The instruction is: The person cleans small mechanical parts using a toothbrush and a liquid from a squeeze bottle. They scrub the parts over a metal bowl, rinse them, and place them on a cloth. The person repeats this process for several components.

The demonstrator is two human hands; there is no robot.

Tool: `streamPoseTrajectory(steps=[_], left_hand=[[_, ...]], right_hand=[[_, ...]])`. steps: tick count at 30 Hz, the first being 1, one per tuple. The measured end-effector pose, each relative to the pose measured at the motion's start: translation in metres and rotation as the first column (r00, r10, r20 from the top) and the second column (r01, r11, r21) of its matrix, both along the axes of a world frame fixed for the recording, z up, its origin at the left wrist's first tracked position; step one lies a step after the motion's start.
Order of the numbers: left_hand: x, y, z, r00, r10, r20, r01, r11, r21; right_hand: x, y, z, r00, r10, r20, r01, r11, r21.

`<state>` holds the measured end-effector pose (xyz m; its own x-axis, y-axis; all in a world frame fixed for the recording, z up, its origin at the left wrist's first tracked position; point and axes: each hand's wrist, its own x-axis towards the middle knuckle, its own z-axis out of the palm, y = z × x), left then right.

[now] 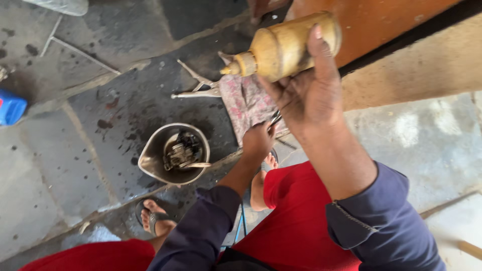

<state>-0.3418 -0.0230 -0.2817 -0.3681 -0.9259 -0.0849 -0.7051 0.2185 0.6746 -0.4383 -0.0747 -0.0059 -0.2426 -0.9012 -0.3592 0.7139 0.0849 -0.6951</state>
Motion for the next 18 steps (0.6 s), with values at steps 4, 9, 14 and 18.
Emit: streamPoseTrajectory(steps=[4, 9, 14, 18], left_hand=[[0.000, -0.020, 0.016, 0.987, -0.004, -0.160, -0.011, 0.995, -0.097], [0.042, -0.024, 0.026, 0.982, -0.086, -0.166, 0.066, 0.991, -0.118], [0.150, -0.050, 0.030, 0.918, 0.052, 0.394, -0.101, 0.989, 0.104], [0.219, -0.067, 0.034, 0.744, 0.371, 0.556, -0.283, 0.928, -0.241]], right_hand=[[0.006, 0.002, 0.000, 0.999, 0.015, -0.039, -0.015, 1.000, -0.009], [0.014, 0.003, 0.002, 0.998, 0.046, -0.053, -0.046, 0.999, -0.001], [0.020, 0.003, 0.003, 0.996, 0.067, -0.060, -0.068, 0.998, -0.015], [0.034, -0.001, 0.000, 0.997, 0.051, -0.062, -0.051, 0.999, -0.001]])
